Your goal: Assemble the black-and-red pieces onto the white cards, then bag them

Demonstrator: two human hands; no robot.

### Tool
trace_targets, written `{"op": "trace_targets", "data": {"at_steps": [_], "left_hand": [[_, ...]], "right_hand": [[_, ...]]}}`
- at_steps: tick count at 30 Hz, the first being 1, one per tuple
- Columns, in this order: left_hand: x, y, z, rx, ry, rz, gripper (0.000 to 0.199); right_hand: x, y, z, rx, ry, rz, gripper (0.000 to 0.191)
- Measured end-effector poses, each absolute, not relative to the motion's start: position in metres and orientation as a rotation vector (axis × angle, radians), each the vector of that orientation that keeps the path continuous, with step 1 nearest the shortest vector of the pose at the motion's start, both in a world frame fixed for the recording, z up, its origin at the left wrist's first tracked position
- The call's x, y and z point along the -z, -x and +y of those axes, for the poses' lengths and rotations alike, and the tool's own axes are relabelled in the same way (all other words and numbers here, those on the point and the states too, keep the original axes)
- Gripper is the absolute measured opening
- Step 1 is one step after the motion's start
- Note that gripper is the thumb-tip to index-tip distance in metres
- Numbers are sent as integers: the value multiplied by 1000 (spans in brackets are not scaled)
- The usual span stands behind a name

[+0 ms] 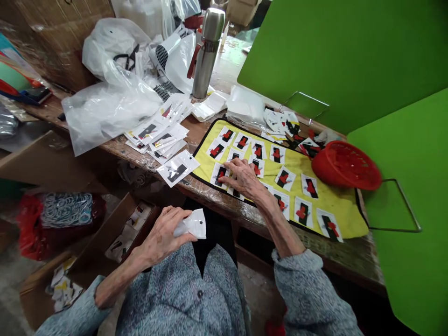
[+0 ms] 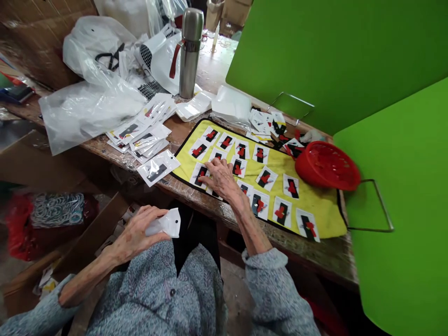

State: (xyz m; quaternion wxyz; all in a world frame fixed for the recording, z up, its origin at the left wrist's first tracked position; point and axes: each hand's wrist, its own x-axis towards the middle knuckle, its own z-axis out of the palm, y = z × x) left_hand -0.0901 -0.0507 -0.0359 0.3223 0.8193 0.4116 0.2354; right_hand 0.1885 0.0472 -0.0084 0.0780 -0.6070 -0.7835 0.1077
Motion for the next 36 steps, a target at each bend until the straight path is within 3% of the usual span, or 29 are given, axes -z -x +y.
{"op": "trace_targets", "data": {"at_steps": [7,20,27,36], "left_hand": [[42,87,-46,-624,-2018,1147,66],[27,84,-36,-715,-1886,1149,40],[31,87,-36,-760,-1861,1153,40],[28,84,-39,-730,-1890,1152,47]], "right_hand": [[5,-188,64,-572,1884,-2192,27],[-31,-172,44,-952,1795,-1955,26],[-41,-153,-10,-1380,1596,-1626,29],[-19,-127,-29,-1257,1655,-1460,27]]}}
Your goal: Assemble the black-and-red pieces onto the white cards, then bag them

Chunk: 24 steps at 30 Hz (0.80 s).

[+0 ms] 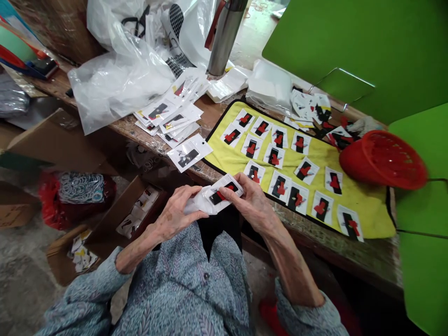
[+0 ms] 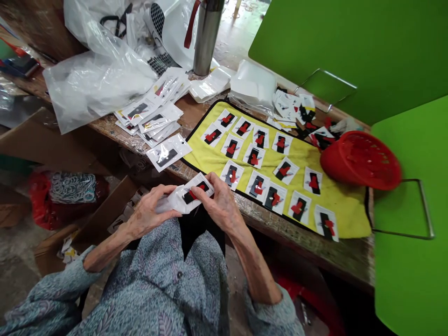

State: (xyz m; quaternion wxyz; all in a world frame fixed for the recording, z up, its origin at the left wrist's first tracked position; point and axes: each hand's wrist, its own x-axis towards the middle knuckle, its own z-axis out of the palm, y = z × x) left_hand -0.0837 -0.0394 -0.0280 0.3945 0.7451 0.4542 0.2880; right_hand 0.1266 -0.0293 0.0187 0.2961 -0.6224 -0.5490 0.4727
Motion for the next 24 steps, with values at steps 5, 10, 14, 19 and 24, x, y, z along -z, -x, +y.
{"op": "trace_targets", "data": {"at_steps": [5,10,14,19,24], "left_hand": [[35,83,-40,-759,-1881,1128,62],[39,79,-41,-770,-1961,1091,56],[40,78,-44,-776,-2012,1061,54],[41,80,-45,-767,-2007,1080,54],[44,79,-47,-758,-1996,1040,54]], "right_hand": [[1,-111,-44,-1146,1666,-1347,28],[8,-91,-57,-1160,1719,-1349,22],[9,-81,-65,-1064,1769,-1375,24],[7,-91,-65,-1105,1701,-1447,29],[4,-103,-66,-1133,1740,-1541,25]]}}
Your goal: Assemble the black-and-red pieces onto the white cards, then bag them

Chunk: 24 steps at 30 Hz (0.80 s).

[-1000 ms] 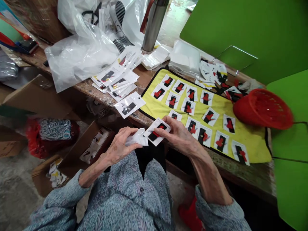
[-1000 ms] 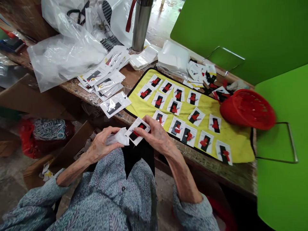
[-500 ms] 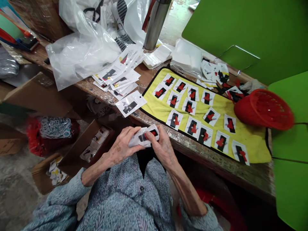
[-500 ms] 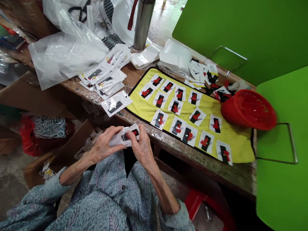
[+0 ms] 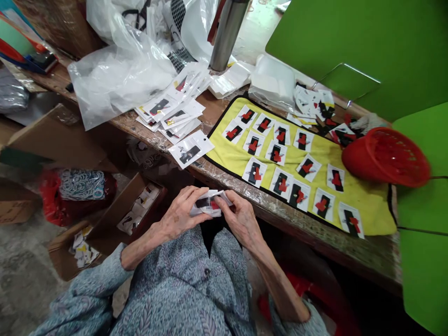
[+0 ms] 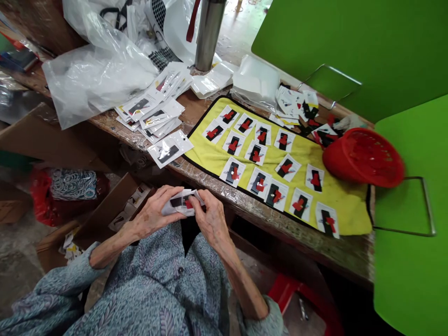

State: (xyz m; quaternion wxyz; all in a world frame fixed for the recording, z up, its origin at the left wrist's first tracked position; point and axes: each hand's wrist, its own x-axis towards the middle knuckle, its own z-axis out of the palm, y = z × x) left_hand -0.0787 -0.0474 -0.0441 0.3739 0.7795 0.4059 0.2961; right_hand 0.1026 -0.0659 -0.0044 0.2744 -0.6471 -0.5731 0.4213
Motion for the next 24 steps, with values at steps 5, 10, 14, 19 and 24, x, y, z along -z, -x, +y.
{"op": "trace_targets", "data": {"at_steps": [5,10,14,19,24], "left_hand": [[47,77,-50,-767,-1983,1039,54],[43,77,-48,-729,-1987,1024,57],[44,75,-49,-756,-2022,974,57],[48,74,-54,-747,-1989,950,55],[37,76,-48,-672,-1900,952,65]], "right_hand": [[-1,-111,-71,-1225,1714,-1579,35],[-2,-124,-72,-1531,1697,-1339,30],[7,-121,-71,-1488,1627,-1400,31],[15,-116,-69,-1629,1582,-1216,34],[14,-123,-65,-1882,1405,-1181,37]]}}
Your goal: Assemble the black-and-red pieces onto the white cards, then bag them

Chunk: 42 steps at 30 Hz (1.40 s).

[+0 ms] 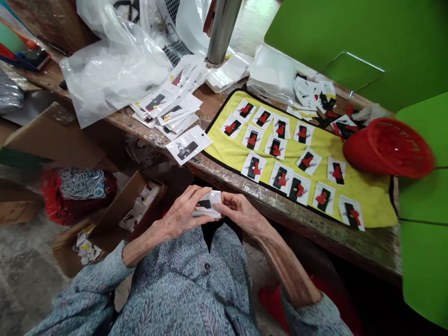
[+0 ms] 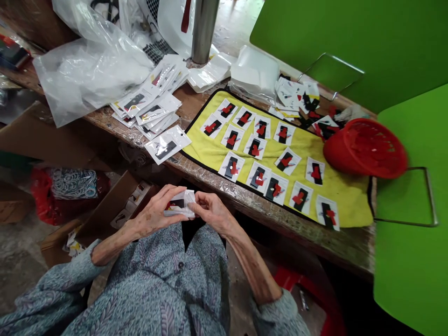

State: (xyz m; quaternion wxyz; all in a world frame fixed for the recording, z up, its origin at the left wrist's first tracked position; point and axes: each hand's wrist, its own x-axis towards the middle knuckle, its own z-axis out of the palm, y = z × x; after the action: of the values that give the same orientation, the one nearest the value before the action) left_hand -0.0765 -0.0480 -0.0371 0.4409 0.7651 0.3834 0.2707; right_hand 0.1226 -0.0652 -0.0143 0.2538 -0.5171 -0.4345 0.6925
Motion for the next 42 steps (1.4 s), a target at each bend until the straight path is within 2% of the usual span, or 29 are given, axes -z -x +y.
{"op": "trace_targets", "data": {"at_steps": [2,4,6,12,18,23,28,33,38,42], "left_hand": [[26,77,-39,-612,-1802,936,59],[17,78,-30,-533,-1647,916,35],[11,78,-24,-444,-1476,903,25],[19,75,-25,-424,-1185,831,26],[22,75,-26,-512,-1327,846,21],[18,74,-28,-505,-1363,772,17],[17,75,-28,-461,-1271,809,24],[18,72,-31,-465,-1251,835,24],[17,73,-32,-501,-1181,870,25],[16,75,-32,-466,-1132,874,27]], "right_hand": [[14,-124,-64,-1862,1425,-1242,37],[12,-124,-64,-1854,1434,-1300,36],[7,-124,-62,-1894,1396,-1333,35],[1,-125,-62,-2021,1295,-1419,33],[15,-117,-68,-2076,1207,-1336,30],[21,-118,-66,-1995,1274,-1559,27],[16,-123,-62,-2204,1121,-1374,33],[21,-121,-62,-2107,1183,-1488,31],[24,-124,-60,-2303,996,-1369,34],[17,-127,-56,-2202,1091,-1482,34]]}}
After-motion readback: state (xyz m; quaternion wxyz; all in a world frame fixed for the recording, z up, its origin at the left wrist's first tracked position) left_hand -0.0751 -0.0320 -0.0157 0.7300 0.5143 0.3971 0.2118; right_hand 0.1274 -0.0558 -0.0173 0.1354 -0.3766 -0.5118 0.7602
